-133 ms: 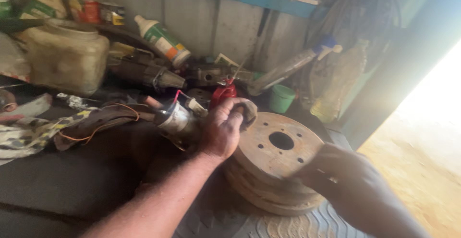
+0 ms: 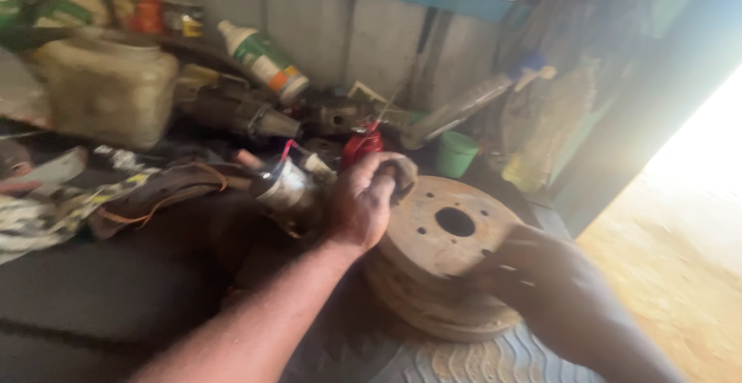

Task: The person wipes and scrapes rust or debris from a brake drum using a cloth and a small metal scraper.

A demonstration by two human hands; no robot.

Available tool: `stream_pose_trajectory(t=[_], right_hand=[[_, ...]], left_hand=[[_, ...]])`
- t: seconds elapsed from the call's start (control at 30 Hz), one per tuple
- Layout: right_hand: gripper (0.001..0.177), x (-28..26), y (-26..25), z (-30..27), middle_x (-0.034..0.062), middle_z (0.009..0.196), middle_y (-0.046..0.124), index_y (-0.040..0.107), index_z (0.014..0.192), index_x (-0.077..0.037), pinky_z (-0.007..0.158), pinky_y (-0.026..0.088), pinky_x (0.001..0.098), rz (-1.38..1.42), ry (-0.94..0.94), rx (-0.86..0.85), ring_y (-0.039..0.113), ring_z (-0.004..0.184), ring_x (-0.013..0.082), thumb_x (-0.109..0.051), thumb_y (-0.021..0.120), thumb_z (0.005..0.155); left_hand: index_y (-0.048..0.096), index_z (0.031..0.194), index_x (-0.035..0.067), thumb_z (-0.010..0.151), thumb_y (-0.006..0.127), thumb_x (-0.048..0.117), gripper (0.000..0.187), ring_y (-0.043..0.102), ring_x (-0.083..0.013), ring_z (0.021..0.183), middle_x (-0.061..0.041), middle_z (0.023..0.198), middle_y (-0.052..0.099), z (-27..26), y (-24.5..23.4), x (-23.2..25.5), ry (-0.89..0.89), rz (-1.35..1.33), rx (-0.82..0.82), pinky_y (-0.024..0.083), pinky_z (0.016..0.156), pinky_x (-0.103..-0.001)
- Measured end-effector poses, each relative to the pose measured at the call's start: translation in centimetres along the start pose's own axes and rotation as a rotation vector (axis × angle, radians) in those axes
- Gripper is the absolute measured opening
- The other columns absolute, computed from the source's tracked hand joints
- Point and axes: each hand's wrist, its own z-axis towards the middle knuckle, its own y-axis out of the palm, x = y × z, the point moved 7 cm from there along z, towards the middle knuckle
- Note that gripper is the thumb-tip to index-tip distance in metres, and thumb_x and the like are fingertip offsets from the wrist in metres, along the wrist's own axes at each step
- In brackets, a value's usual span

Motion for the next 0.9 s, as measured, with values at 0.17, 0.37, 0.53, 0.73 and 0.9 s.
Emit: stream_pose_trajectory(t=[0.17,0.37,0.53,0.73,0.9], right_hand=[[0.023,0.5,0.6,0.3,-0.0072,0.092,0.075,0.085,0.093,-0.026,0.081,0.057,0.0296,0.048,-0.127,0.057,0.072,0.087,0.0126,-0.019,0.064,0.088],[0.021,0.4,-1.1,0.5,-0.0051,0.094,0.068,0.090,0.091,-0.031,0.083,0.053,0.0352,-0.095,-0.092,0.219,0.065,0.094,0.0192,-0.025,0.070,0.086],[0.018,-0.3,-1.8,0.3,-0.0044,0.095,0.071,0.085,0.096,-0.028,0.081,0.054,0.0338,-0.012,0.173,0.100,0.067,0.090,0.0172,-0.028,0.069,0.087],[0.019,1.0,-0.4,1.8,-0.0047,0.096,0.073,0.088,0.097,-0.028,0.083,0.053,0.0350,-0.033,0.072,0.144,0.064,0.098,0.0185,-0.025,0.072,0.087],[0.025,0.3,-1.0,1.3,-0.0054,0.094,0.073,0.085,0.095,-0.027,0.080,0.053,0.0354,-0.168,-0.087,0.176,0.064,0.095,0.0187,-0.019,0.068,0.079]], left_hand=[[0.071,0.111,0.004,0.094,0.053,0.008,0.026,0.070,-0.0105,0.091,-0.003,0.098,0.076,0.1,-0.5,1.4,0.041,0.124,0.031,0.055,0.085,-0.026],[0.072,0.114,0.005,0.096,0.055,0.013,0.026,0.069,-0.0114,0.087,-0.003,0.094,0.076,0.2,-0.3,1.1,0.023,0.151,0.057,0.055,0.081,-0.027],[0.071,0.113,0.005,0.095,0.053,0.012,0.026,0.069,-0.0115,0.088,-0.003,0.095,0.076,0.0,-0.2,1.0,-0.036,0.063,0.040,0.056,0.083,-0.027],[0.071,0.113,0.004,0.095,0.053,0.011,0.026,0.070,-0.0116,0.090,-0.003,0.096,0.077,0.1,-0.3,1.1,-0.014,0.085,0.023,0.056,0.084,-0.027],[0.070,0.113,0.004,0.094,0.053,0.008,0.026,0.070,-0.0115,0.089,-0.002,0.096,0.076,0.1,-0.2,0.9,-0.012,0.046,0.022,0.056,0.083,-0.027]])
